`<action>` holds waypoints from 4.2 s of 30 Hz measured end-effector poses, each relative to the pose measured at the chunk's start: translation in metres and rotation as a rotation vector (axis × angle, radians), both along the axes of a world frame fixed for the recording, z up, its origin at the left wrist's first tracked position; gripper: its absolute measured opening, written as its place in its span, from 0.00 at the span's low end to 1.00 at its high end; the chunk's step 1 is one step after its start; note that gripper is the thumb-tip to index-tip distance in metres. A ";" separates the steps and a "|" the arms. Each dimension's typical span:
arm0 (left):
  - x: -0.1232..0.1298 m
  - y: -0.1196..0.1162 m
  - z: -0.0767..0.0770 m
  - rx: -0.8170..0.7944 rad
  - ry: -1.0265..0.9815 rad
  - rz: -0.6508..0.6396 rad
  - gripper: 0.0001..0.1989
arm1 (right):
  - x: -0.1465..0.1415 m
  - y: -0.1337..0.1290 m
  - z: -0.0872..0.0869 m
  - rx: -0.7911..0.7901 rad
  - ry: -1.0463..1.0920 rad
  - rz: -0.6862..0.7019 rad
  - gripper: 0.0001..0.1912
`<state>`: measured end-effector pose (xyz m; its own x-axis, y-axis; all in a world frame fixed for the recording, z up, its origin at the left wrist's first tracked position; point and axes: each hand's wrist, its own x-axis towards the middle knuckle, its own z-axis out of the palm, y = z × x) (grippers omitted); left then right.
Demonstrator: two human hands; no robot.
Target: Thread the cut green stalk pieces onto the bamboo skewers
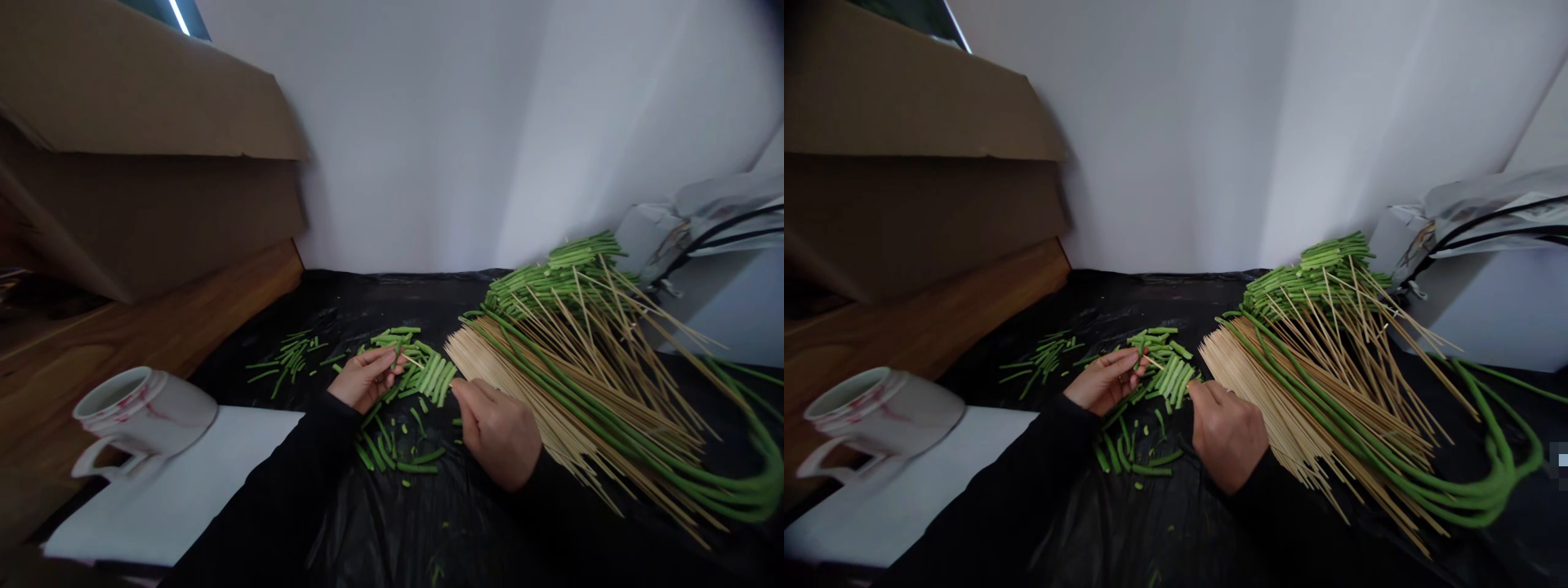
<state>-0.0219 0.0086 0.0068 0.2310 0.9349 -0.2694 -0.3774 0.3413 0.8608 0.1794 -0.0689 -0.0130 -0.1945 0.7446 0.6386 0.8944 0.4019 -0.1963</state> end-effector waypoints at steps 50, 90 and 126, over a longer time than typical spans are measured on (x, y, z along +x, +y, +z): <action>0.003 -0.002 -0.003 -0.037 -0.061 -0.039 0.03 | -0.003 -0.001 -0.002 -0.069 0.043 0.038 0.13; 0.027 -0.018 -0.014 -0.130 -0.017 -0.062 0.06 | -0.010 0.001 -0.003 -0.138 -0.018 0.006 0.13; -0.042 -0.003 0.016 0.738 1.128 -0.838 0.07 | 0.008 0.007 0.007 -0.077 0.040 -0.087 0.12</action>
